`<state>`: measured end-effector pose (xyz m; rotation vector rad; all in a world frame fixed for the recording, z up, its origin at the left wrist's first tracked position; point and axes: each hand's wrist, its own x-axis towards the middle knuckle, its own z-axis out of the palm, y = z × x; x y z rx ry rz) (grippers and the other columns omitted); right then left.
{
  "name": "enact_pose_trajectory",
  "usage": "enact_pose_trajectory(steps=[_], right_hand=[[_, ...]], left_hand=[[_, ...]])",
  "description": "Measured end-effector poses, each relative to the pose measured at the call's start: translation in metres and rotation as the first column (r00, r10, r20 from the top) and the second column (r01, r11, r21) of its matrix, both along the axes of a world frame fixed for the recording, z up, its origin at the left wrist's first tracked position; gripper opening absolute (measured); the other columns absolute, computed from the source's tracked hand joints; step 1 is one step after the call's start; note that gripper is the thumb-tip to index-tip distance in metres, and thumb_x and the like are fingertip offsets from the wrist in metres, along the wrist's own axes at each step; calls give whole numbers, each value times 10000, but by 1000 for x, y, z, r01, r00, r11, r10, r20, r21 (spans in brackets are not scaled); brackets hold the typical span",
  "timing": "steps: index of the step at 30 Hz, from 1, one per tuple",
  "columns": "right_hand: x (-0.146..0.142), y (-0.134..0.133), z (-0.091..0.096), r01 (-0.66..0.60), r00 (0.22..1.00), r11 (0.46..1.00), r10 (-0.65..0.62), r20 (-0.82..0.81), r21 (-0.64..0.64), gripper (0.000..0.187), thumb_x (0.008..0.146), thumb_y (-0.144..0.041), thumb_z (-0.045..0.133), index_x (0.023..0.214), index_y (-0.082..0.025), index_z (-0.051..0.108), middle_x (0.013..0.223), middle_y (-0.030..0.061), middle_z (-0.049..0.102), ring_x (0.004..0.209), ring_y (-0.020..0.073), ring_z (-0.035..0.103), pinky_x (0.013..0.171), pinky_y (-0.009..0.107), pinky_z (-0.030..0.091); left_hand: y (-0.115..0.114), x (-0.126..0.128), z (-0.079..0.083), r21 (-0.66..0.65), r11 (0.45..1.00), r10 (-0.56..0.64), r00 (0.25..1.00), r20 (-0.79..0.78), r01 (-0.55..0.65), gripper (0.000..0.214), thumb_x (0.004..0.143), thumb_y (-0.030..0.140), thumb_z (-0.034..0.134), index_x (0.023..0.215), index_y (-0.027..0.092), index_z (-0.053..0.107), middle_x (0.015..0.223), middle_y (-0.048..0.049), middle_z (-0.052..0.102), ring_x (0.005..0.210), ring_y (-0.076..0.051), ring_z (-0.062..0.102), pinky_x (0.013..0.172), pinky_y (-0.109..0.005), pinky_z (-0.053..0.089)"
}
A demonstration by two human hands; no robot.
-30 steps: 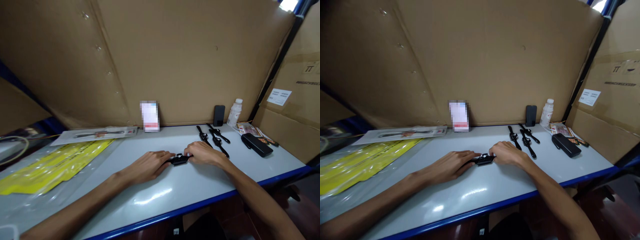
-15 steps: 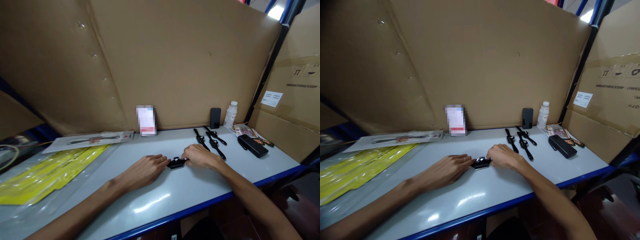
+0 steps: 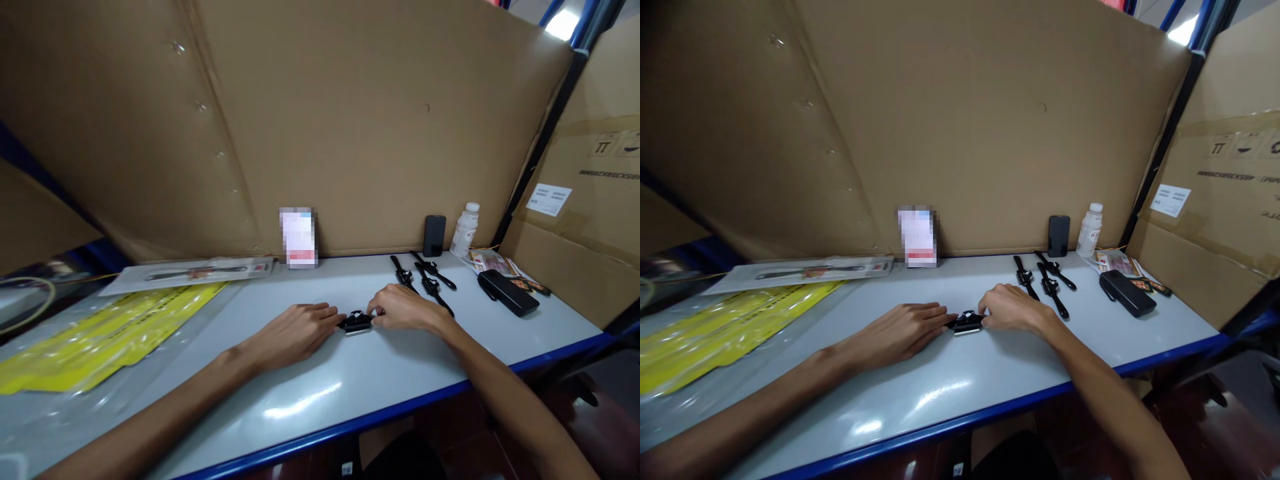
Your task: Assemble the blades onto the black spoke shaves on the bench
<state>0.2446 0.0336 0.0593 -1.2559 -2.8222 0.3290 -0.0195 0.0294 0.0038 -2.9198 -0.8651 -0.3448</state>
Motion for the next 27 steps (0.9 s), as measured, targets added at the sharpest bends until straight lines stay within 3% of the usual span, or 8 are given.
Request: enact_pose_trajectory(steps=[4, 8, 14, 21, 27], right_hand=[[-3, 0, -2, 18, 1000, 998, -17, -14, 59, 251, 964, -191, 598, 1108, -205, 804, 986, 93, 796, 890, 217, 690, 719, 282, 389], [-10, -3, -9, -35, 998, 987, 42, -41, 156, 210, 1025, -241, 574, 1085, -209, 773, 1022, 73, 791, 915, 206, 693, 734, 288, 383], [-22, -10, -14, -36, 998, 970, 23, 55, 242, 243, 1066, -307, 552, 1141, -150, 723, 1129, 139, 755, 948, 239, 700, 735, 323, 405], [-29, -15, -19, -38, 996, 957, 14, 85, 289, 295, 1084, -262, 475, 1196, -99, 694, 1157, 178, 747, 1010, 283, 714, 774, 359, 469], [-41, -23, -23, 60, 993, 959, -85, 78, 277, 303, 1049, -203, 440, 1178, -77, 682, 1109, 192, 767, 950, 303, 739, 745, 379, 493]], left_hand=[[0, -1, 0, -20, 999, 33, 999, -22, -33, 304, 1089, 227, 399, 1221, 187, 670, 970, -77, 714, 840, -235, 696, 727, -353, 528], [-1, 0, 0, -58, 996, 61, 998, 9, -60, 400, 1065, 232, 406, 1418, 194, 590, 1014, -97, 727, 867, -255, 714, 719, -358, 541], [-1, 1, 1, -103, 992, 73, 997, 26, -70, 398, 1056, 223, 416, 1401, 221, 613, 1060, -98, 734, 910, -257, 728, 747, -350, 548], [-1, 3, 0, -168, 982, 93, 994, 59, -82, 423, 1045, 220, 431, 1429, 221, 607, 1132, -109, 747, 959, -266, 736, 809, -392, 576], [-1, 5, -2, -168, 982, 100, 993, 64, -88, 427, 1035, 197, 447, 1428, 225, 610, 1163, -103, 756, 992, -269, 748, 825, -379, 583]])
